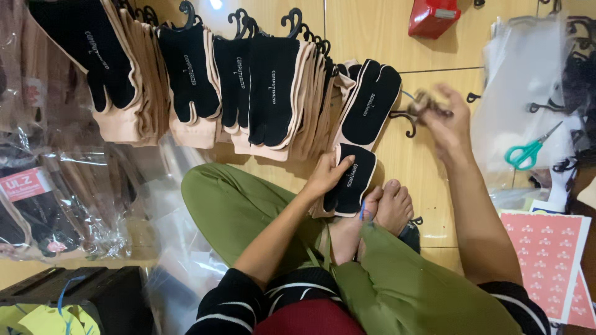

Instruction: The person organizes pairs of socks by hand, attaching plastic hangers to them and grouping them into larger bundles which are then tied together.

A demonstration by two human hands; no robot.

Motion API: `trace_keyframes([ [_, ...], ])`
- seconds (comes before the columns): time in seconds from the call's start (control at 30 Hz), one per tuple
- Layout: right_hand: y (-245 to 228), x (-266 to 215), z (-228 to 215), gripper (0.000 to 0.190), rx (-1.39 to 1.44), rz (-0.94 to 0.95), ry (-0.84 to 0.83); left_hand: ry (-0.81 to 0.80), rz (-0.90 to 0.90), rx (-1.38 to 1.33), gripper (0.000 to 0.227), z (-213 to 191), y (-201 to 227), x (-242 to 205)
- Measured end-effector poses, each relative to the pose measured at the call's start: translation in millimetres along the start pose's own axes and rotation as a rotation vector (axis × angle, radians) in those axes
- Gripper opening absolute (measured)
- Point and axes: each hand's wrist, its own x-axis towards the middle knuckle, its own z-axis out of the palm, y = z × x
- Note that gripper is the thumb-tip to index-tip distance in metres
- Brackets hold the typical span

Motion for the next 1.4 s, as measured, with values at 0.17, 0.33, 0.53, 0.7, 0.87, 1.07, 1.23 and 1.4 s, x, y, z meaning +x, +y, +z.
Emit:
trace_keyframes([
  [0.17, 75.3, 24.5, -24.9, 0.042, -1.124, -0.297, 0.085, 0.003, -0.029, -0.032, 0.046, -4.2, 2.3, -2.0],
  [0.33, 70.7, 7.7, -8.0, 0.017, -1.340, -0.195, -0.042, 0.033, -0.008, 0.008, 0.053, -4.9, 4.2, 0.7],
  [0.53, -65.9, -69.7, 90.7, 0.015, -0.542, -0.270, -0.359, -0.015, 0.115, 0.216, 0.050, 0.0, 29.7, -22.7],
  [0.7, -30.9, -56.1, 65.7, 0.006, -1.310, -0.413, -0.555, 0.003, 0.129, 0.027, 0.052, -20.8, 58.4, -44.4],
  [0.87, -75.1, -81.5, 78.8, 0.084, -0.776, -0.183, -0.771, -0.175, 0.139, -0.115, 0.040, -49.5, 82.6, -86.9],
  [1.07, -119.8, -93.7, 99.6, 0.035, -0.292, -0.225, -0.651, 0.278, 0.325, 0.146, 0.021, -65.9, 0.6, -106.4],
  [1.23, -127.5, -4.0, 106.3, 0.037, -0.224, -0.319, -0.405, 0.435, 0.394, 0.282, 0.019, -142.5, 127.7, -72.7],
  [1.4, 22.3, 108.6, 62.2, 0.063, -0.958, -0.397, -0.174, 0.334, 0.112, 0.563, 0.050, -171.5, 160.6, -32.5],
])
